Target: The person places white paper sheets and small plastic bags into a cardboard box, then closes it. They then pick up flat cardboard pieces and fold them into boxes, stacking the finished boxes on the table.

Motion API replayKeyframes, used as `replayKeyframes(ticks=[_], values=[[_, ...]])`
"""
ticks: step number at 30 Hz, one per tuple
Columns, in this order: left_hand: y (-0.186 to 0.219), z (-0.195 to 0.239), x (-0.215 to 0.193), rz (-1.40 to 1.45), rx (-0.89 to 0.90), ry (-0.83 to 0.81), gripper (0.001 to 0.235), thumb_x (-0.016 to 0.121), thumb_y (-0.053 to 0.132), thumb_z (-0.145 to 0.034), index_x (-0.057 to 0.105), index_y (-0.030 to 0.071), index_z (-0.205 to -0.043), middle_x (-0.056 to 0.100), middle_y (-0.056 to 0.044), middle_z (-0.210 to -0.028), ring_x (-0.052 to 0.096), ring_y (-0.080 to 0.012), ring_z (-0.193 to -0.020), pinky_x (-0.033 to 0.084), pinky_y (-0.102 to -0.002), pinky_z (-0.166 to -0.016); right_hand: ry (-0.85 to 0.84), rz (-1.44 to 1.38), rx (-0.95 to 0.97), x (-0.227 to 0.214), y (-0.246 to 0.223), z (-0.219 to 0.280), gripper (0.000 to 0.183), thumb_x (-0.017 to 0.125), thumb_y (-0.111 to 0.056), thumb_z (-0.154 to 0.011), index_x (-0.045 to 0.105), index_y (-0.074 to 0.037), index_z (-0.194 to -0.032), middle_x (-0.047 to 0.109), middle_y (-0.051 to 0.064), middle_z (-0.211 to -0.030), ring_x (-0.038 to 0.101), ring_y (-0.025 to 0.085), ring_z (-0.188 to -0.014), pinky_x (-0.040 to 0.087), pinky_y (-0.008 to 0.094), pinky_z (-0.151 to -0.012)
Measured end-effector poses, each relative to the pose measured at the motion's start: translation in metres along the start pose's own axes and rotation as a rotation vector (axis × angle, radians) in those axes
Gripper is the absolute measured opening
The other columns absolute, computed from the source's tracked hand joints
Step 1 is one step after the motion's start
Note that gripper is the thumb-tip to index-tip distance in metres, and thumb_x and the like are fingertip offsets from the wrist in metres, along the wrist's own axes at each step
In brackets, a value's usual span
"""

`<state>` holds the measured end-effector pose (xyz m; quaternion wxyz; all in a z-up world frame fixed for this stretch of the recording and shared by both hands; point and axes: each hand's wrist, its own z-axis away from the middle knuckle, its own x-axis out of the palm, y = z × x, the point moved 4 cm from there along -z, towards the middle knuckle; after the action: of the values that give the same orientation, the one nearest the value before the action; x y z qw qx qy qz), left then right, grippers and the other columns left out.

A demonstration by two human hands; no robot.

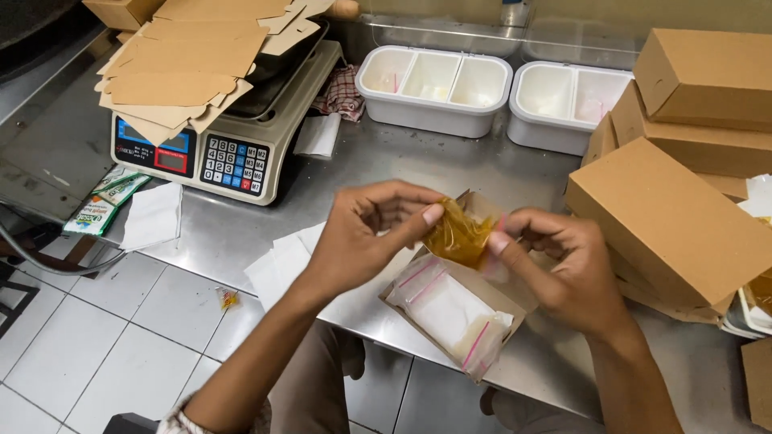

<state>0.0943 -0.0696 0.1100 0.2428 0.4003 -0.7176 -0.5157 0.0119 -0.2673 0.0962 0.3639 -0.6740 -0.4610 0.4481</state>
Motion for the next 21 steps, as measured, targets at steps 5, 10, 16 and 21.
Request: replayKeyframes(ticks=[5,10,16,21], values=[[-0.031,0.03,0.012,0.182,-0.187,-0.011,0.033,0.067,0.018,-0.101,0.071,-0.006,-0.124,0.079,-0.019,-0.097,0.075,-0.0179,-0.082,0.066,-0.033,-0.072,0.054,-0.161,-0.045,0.0,0.011,0.005,0.022,0.065,-0.012,-0.099,0.071,0.0,-0.081,0.056,0.006,-0.057,0.051,0.009,-0.059,0.052,0.023,-0.056],[-0.045,0.047,0.026,0.238,-0.232,-0.041,0.03,0.068,0.016,-0.101,0.074,-0.007,-0.12,0.079,-0.019,-0.091,0.077,-0.0186,-0.081,0.067,-0.033,-0.074,-0.021,-0.229,-0.059,0.009,0.003,0.005,0.025,0.065,-0.012,-0.098,0.068,0.0,-0.077,0.05,0.003,-0.053,0.047,0.005,-0.055,0.048,0.019,-0.053],[-0.04,0.047,0.011,0.088,-0.156,0.144,0.018,0.08,0.014,-0.093,0.078,-0.003,-0.09,0.076,-0.015,-0.07,0.068,-0.0109,-0.063,0.063,-0.026,-0.057,-0.101,-0.088,-0.12,0.003,-0.001,0.006,0.026,0.068,-0.014,-0.094,0.068,-0.005,-0.069,0.053,0.004,-0.05,0.043,0.007,-0.055,0.041,0.023,-0.047],[-0.022,0.047,0.005,-0.05,-0.161,0.105,0.024,0.073,0.029,-0.094,0.08,0.006,-0.092,0.077,-0.004,-0.079,0.065,-0.0089,-0.066,0.056,-0.022,-0.059,-0.137,0.075,-0.141,0.0,-0.015,0.013,0.029,0.067,-0.015,-0.095,0.061,-0.008,-0.068,0.05,-0.005,-0.061,0.032,0.004,-0.052,0.025,0.021,-0.048]])
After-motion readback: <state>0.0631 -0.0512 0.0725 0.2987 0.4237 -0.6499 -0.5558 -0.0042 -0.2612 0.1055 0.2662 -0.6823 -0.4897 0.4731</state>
